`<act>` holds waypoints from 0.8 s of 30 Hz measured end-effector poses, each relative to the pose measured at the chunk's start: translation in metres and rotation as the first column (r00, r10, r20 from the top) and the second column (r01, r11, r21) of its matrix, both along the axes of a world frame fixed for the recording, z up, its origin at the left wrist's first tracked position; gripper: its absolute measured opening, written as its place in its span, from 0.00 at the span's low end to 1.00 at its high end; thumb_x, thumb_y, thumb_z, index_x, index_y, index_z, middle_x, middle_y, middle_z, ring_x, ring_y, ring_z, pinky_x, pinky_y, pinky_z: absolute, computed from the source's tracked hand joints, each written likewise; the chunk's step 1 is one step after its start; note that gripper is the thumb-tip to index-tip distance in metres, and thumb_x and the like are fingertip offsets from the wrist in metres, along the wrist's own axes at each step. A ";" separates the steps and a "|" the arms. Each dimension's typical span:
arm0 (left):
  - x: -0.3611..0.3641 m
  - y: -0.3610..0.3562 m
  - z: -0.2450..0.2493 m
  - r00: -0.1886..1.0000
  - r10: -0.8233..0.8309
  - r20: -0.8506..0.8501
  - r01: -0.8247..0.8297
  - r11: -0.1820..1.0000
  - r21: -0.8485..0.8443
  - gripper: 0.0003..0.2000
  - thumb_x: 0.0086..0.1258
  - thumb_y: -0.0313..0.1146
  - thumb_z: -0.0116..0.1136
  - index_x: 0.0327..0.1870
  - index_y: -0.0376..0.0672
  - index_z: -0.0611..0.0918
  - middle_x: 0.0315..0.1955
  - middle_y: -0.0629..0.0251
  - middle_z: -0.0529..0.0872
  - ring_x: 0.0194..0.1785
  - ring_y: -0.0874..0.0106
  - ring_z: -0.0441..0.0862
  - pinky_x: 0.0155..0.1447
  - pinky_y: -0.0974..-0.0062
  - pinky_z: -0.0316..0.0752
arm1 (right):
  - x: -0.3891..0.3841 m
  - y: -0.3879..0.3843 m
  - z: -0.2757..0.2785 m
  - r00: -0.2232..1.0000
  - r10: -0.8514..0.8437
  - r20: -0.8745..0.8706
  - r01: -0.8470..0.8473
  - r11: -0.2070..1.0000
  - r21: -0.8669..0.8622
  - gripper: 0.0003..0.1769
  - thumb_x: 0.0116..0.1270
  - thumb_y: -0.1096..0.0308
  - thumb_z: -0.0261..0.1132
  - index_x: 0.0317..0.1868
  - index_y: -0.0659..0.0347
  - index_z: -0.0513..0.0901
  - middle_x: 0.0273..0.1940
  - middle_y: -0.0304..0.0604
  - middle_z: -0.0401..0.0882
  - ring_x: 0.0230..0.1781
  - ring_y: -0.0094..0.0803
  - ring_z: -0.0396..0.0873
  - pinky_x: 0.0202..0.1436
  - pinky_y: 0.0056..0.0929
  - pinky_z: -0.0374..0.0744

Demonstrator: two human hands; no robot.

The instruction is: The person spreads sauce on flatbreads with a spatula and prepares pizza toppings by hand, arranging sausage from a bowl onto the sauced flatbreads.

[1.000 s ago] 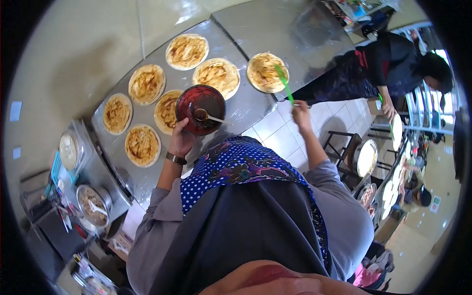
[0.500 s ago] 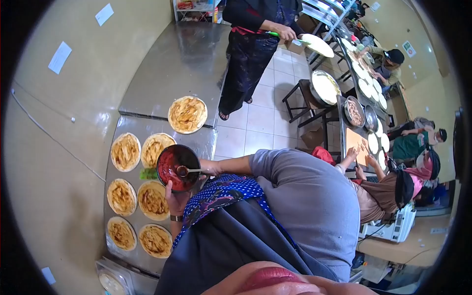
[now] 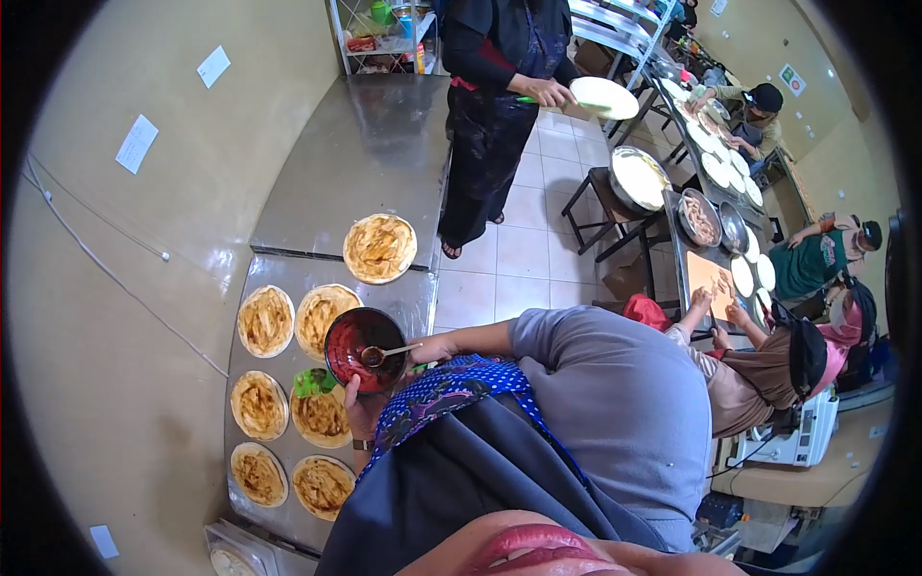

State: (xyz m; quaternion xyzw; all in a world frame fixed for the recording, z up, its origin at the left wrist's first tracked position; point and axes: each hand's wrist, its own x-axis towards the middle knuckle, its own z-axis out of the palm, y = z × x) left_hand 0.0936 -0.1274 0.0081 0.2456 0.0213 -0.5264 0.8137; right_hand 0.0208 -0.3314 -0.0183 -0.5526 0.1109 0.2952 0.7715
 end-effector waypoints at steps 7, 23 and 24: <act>0.008 0.017 -0.008 0.986 0.166 0.030 -0.166 0.986 -0.020 0.26 0.70 0.39 0.53 0.67 0.42 0.64 0.63 0.56 0.71 0.64 0.58 0.69 0.67 0.54 0.65 | -0.001 -0.050 -0.035 0.978 -0.198 0.065 0.202 0.978 -0.056 0.18 0.59 0.73 0.64 0.51 0.62 0.77 0.38 0.37 0.79 0.36 0.25 0.80 0.35 0.25 0.78; 0.014 0.008 -0.012 0.994 0.103 0.047 -0.109 0.981 0.161 0.25 0.69 0.42 0.55 0.64 0.41 0.67 0.60 0.57 0.75 0.61 0.62 0.73 0.65 0.60 0.69 | -0.007 -0.037 0.104 0.942 -0.008 0.335 0.301 0.461 -0.835 0.30 0.66 0.43 0.59 0.53 0.60 0.66 0.33 0.51 0.80 0.37 0.46 0.81 0.42 0.41 0.77; 0.014 0.006 -0.012 0.993 0.101 0.055 -0.110 0.970 0.218 0.26 0.69 0.42 0.55 0.64 0.41 0.67 0.60 0.57 0.75 0.61 0.63 0.73 0.65 0.60 0.69 | -0.007 -0.036 0.105 0.956 0.015 0.293 0.247 0.498 -0.831 0.30 0.66 0.44 0.60 0.53 0.61 0.66 0.31 0.51 0.80 0.35 0.47 0.81 0.41 0.41 0.77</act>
